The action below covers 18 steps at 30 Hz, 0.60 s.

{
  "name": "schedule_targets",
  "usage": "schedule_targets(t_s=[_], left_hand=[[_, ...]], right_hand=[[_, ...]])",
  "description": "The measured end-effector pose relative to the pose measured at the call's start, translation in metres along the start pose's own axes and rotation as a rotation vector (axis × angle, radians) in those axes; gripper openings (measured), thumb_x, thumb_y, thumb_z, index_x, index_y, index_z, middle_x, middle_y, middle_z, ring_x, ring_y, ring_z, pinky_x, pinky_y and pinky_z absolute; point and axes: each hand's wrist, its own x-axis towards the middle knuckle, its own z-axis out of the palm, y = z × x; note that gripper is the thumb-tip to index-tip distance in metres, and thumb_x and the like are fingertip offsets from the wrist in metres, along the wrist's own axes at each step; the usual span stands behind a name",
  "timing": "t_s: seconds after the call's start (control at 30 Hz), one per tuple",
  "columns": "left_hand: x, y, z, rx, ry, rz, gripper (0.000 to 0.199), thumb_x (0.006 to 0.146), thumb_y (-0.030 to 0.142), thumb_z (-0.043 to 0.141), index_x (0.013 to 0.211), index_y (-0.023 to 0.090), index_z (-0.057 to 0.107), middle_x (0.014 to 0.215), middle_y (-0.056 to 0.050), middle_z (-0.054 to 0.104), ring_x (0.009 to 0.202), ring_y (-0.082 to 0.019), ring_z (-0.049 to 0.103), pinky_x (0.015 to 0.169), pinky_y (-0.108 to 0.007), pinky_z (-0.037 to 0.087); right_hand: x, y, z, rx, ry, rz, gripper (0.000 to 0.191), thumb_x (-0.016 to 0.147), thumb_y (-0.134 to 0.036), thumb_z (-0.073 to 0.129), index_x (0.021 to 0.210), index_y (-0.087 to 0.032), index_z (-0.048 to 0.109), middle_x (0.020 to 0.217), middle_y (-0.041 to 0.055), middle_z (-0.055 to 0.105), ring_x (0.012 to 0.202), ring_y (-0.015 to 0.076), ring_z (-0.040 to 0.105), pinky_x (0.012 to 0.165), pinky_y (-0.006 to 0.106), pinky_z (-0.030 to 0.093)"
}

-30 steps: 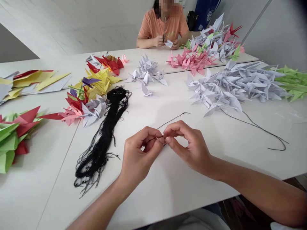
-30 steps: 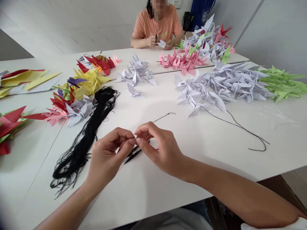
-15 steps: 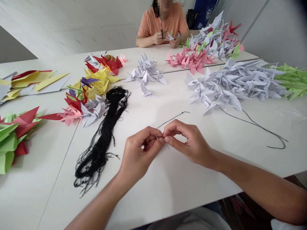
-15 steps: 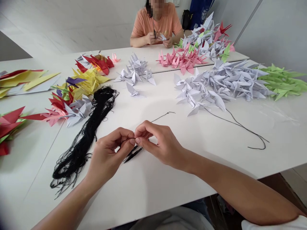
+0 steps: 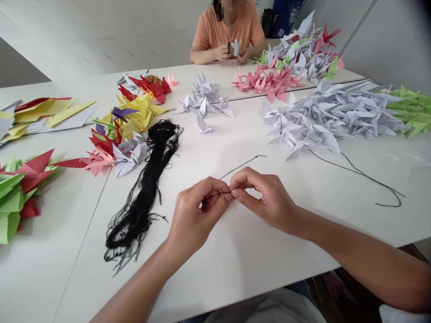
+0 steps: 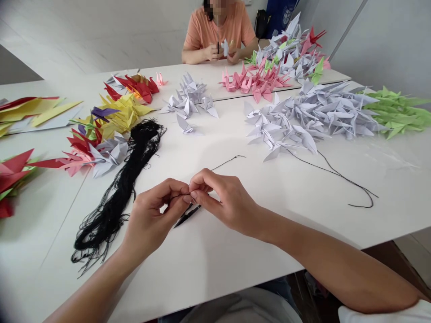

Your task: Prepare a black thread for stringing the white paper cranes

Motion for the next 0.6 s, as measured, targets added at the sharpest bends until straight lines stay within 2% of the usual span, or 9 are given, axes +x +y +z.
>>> schedule_targets(t_s=[0.3, 0.6], left_hand=[[-0.0013, -0.0054, -0.0007, 0.115, 0.018, 0.111, 0.01, 0.089, 0.011, 0.061, 0.087, 0.019, 0.066, 0.065, 0.006, 0.059, 0.053, -0.006, 0.04, 0.05, -0.019, 0.035], [0.0003, -0.0002, 0.0013, 0.064, 0.019, 0.086, 0.011, 0.089, 0.01, 0.06, 0.085, 0.019, 0.064, 0.061, 0.008, 0.052, 0.054, -0.005, 0.039, 0.049, -0.017, 0.035]], right_hand=[[-0.0003, -0.0024, -0.0033, -0.017, -0.124, 0.046, 0.012, 0.105, -0.028, 0.046, 0.094, -0.023, 0.046, 0.081, -0.0027, 0.052, 0.068, 0.0115, 0.046, 0.062, 0.026, 0.039], [-0.0016, -0.0024, -0.0018, 0.062, -0.102, 0.061, 0.012, 0.104, -0.027, 0.05, 0.093, -0.023, 0.045, 0.081, -0.0038, 0.051, 0.069, 0.0107, 0.046, 0.063, 0.025, 0.038]])
